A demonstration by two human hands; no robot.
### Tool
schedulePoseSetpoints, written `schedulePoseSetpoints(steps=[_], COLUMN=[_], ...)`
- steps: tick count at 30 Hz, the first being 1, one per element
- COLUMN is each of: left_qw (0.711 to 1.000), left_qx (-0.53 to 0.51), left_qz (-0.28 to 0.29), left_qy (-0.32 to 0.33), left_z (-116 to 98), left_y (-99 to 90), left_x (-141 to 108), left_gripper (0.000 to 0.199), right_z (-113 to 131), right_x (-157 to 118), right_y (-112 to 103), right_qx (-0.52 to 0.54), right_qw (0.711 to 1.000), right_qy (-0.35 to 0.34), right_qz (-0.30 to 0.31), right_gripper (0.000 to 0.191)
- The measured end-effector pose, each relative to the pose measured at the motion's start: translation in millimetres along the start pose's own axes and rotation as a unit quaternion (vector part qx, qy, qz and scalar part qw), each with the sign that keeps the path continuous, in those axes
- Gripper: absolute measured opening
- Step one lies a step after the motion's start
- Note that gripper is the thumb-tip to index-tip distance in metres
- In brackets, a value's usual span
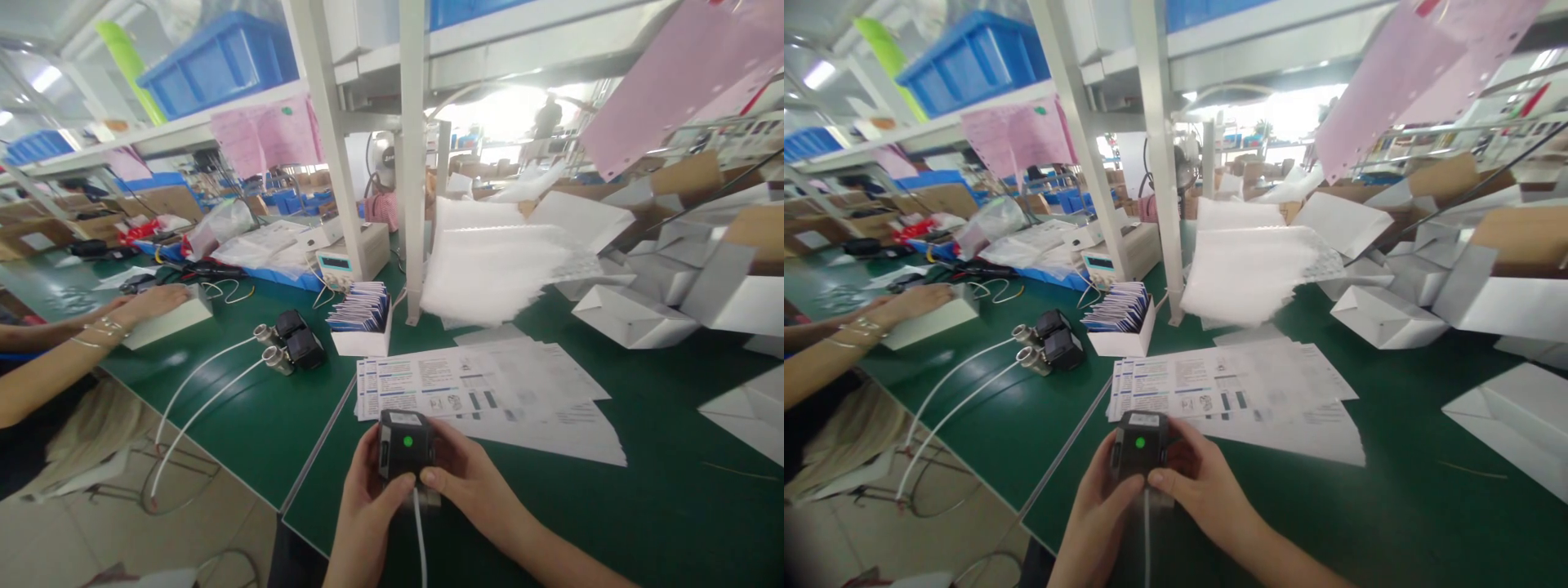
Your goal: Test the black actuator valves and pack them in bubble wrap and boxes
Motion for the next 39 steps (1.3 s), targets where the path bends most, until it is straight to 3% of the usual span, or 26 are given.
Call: schedulePoseSetpoints(steps=[10,15,19,23,30,37,39], left_qw=[0.999,0.992,0.968,0.946,0.913,0.843,0.843], left_qx=[0.024,0.075,0.155,0.22,0.256,0.29,0.273], left_qz=[-0.025,-0.075,-0.125,-0.157,-0.158,-0.157,-0.165], left_qy=[0.006,0.074,0.15,0.178,0.276,0.424,0.434], left_z=[-5,-13,-29,-38,-43,-55,-59], left_y=[10.5,26.0,50.9,69.0,77.1,80.7,80.8], left_x=[-3,-3,-12,-24,-33,-32,-29], left_gripper=[0.073,0.066,0.066,0.066,0.06,0.055,0.056], right_z=[0,-2,-7,2,15,5,12], right_x=[1,-3,-8,-9,-3,8,12], right_y=[-4,3,16,26,35,47,46], right_qx=[-0.031,-0.017,0.156,0.233,0.242,0.213,0.169], right_qw=[0.999,0.999,0.985,0.969,0.962,0.973,0.983], right_qy=[-0.003,0.008,0.081,0.042,-0.002,-0.018,-0.022], right_qz=[-0.012,-0.031,-0.006,0.072,0.129,0.089,0.065], right_gripper=[0.061,0.059,0.054,0.042,0.044,0.05,0.056])
Point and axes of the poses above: each hand's wrist, its own x-axis towards the middle knuckle, its own y-axis out of the palm, z = x × y, the point moved 1 cm from there along x, towards the middle knuckle, and after that the axes turned 13 degrees about -x, right-handed, at the moved point
